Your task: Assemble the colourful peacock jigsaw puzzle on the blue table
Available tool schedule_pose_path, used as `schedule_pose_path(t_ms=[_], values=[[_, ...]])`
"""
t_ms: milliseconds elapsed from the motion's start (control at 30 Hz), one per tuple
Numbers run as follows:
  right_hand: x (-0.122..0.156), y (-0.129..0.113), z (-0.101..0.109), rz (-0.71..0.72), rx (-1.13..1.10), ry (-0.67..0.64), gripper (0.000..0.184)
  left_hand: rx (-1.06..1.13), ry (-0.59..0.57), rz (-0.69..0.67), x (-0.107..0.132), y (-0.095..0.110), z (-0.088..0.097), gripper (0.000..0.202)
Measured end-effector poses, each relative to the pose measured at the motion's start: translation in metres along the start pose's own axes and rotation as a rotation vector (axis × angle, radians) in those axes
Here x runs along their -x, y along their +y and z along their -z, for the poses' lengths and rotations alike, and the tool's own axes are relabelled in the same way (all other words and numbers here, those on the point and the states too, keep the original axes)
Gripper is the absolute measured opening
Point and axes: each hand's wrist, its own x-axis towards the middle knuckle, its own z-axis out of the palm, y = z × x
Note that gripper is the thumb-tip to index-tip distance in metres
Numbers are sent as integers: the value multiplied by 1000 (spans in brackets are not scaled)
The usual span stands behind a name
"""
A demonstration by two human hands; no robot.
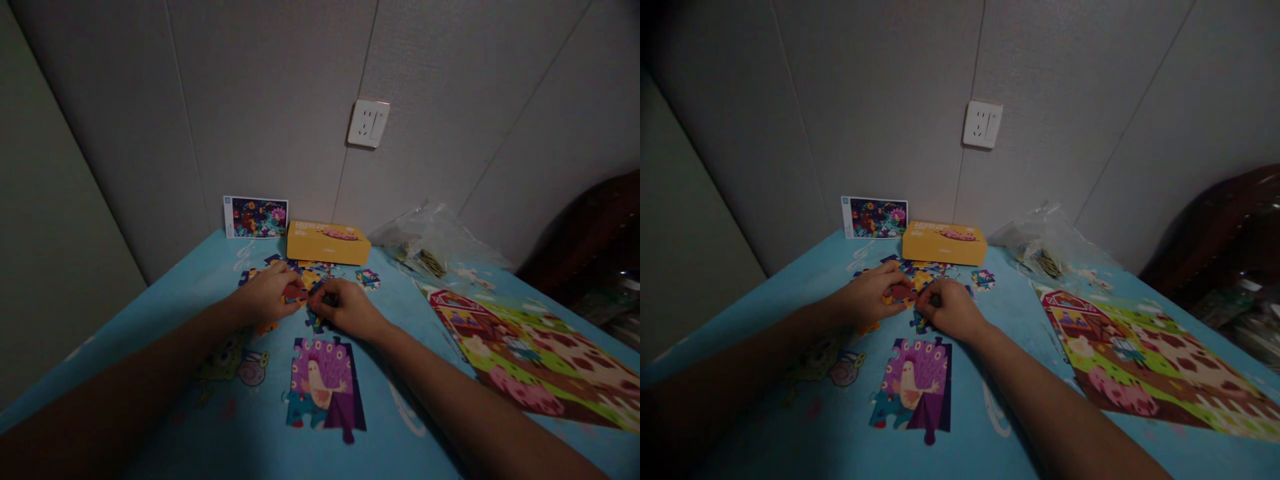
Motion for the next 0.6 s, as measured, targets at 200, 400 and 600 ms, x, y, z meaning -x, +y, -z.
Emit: schedule_pose_path(t_ms=[200, 400, 600], values=[[0, 0, 0, 13, -2, 9, 9, 61, 210, 8, -6, -9, 1, 22], [0, 1, -2, 7, -7, -4, 13, 19, 252, 66, -6, -14, 0, 20], [0, 3, -2, -2, -8, -13, 14, -130, 62, 190, 0, -9, -2, 31]])
